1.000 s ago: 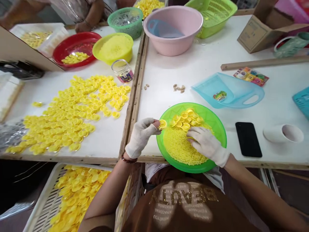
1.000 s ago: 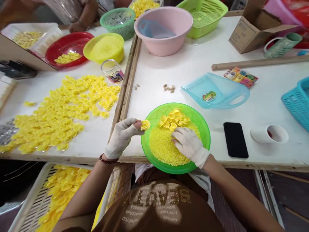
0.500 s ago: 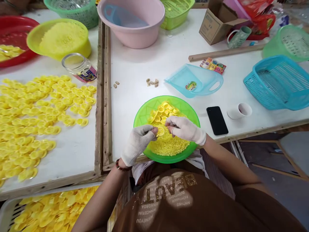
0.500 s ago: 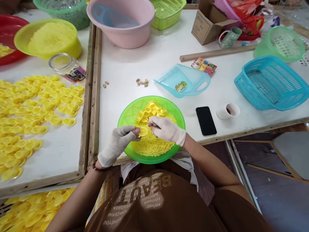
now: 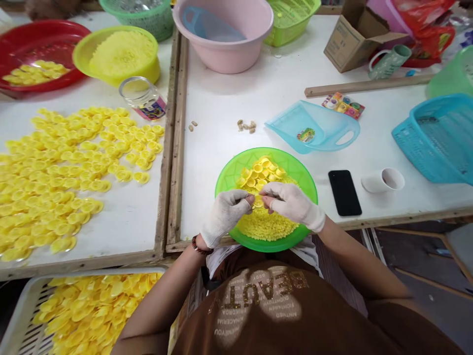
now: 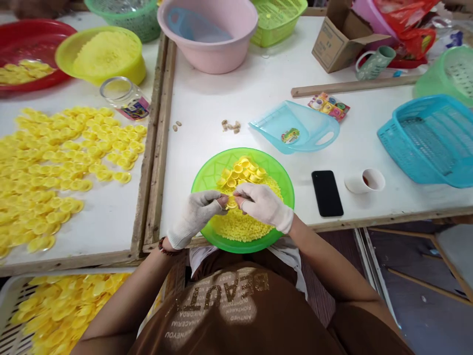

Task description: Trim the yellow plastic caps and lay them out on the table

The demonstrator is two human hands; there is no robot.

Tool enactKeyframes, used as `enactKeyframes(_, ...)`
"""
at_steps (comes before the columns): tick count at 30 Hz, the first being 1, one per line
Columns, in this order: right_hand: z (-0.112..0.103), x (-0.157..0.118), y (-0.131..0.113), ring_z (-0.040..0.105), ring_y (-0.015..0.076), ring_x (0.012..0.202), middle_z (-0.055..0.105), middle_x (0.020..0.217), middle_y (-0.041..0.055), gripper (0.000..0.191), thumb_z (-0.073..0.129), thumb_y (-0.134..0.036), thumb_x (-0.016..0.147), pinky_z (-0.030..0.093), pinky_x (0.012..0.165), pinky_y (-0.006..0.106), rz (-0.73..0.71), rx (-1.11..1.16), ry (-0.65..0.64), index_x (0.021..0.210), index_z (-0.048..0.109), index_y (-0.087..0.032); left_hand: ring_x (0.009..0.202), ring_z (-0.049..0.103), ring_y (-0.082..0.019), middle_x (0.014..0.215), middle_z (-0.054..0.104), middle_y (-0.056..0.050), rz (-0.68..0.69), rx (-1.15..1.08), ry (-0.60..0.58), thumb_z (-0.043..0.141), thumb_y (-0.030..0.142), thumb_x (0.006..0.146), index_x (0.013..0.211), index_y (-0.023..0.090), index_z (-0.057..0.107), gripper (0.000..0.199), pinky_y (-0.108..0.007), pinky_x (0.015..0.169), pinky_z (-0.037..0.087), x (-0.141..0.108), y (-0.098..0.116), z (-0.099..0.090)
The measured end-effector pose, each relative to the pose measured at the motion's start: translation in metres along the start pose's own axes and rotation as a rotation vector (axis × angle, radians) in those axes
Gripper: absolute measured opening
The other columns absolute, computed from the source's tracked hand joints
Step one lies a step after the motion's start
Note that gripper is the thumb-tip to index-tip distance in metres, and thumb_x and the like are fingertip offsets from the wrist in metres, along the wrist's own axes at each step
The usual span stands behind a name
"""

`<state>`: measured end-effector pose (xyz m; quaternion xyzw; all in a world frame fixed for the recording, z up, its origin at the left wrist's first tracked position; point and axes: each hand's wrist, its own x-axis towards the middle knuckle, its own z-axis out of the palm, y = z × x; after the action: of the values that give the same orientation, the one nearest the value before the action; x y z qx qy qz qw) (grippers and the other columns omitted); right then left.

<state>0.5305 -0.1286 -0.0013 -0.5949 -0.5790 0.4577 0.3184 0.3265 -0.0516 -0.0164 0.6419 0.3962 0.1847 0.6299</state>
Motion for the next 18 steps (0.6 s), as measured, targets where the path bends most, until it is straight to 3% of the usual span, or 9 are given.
enactKeyframes(3, -0.008, -0.007, 0.005, 0.069, 0.0177, 0.074, 0.071, 0.087, 0.0015, 0.015, 0.053, -0.026, 0.097, 0.055, 0.073, 0.033, 0.002, -0.153, 0.045, 0.107, 0.064, -0.022, 0.071, 0.071, -0.018, 0.075, 0.071, -0.004, -0.024, -0.120, 0.030, 0.072, 0.044, 0.087, 0.082, 0.015, 0.074, 0.029, -0.027, 0.067, 0.060, -0.005, 0.008, -0.008)
enactKeyframes(6, -0.011, -0.010, 0.017, 0.072, 0.0253, 0.091, 0.075, 0.100, 0.0084, 0.019, 0.053, -0.022, 0.093, 0.056, 0.085, 0.041, -0.058, -0.476, 0.008, 0.104, 0.068, -0.021, 0.074, 0.072, -0.018, 0.082, 0.073, -0.005, -0.040, -0.261, 0.159, 0.078, 0.045, 0.082, 0.090, 0.014, 0.073, 0.033, -0.030, 0.073, 0.063, -0.013, 0.010, -0.034)
enactKeyframes(9, -0.009, -0.011, 0.029, 0.071, 0.0307, 0.104, 0.075, 0.114, 0.0142, 0.026, 0.051, -0.021, 0.093, 0.056, 0.095, 0.048, -0.119, -0.669, -0.032, 0.110, 0.070, -0.019, 0.080, 0.074, -0.019, 0.090, 0.075, -0.007, -0.025, -0.263, 0.432, 0.077, 0.048, 0.082, 0.096, 0.013, 0.071, 0.039, -0.033, 0.078, 0.065, -0.025, -0.003, -0.083)
enactKeyframes(13, -0.009, -0.010, 0.037, 0.072, 0.0287, 0.105, 0.076, 0.114, 0.0132, 0.027, 0.046, -0.024, 0.097, 0.057, 0.095, 0.045, -0.190, -0.717, 0.029, 0.112, 0.068, -0.019, 0.076, 0.072, -0.016, 0.089, 0.074, -0.004, -0.131, 0.067, 0.878, 0.063, 0.044, 0.085, 0.097, 0.013, 0.070, 0.034, -0.030, 0.075, 0.062, -0.042, -0.045, -0.164)
enactKeyframes(16, -0.010, -0.003, 0.038, 0.073, 0.0271, 0.101, 0.076, 0.110, 0.0128, 0.027, 0.044, -0.025, 0.100, 0.058, 0.091, 0.043, -0.209, -0.761, 0.076, 0.111, 0.067, -0.019, 0.070, 0.065, -0.017, 0.071, 0.067, -0.002, -0.244, 0.245, 1.068, 0.059, 0.033, 0.082, 0.081, 0.013, 0.068, 0.022, -0.027, 0.068, 0.054, -0.048, -0.074, -0.215)
enactKeyframes(18, -0.010, 0.006, 0.038, 0.073, 0.0275, 0.093, 0.076, 0.105, 0.0141, 0.030, 0.042, -0.027, 0.101, 0.057, 0.083, 0.042, -0.165, -0.839, 0.126, 0.117, 0.067, -0.017, 0.068, 0.057, -0.017, 0.058, 0.057, 0.000, -0.289, 0.327, 1.136, 0.061, 0.028, 0.080, 0.067, 0.014, 0.063, 0.019, -0.028, 0.066, 0.047, -0.048, -0.086, -0.236)
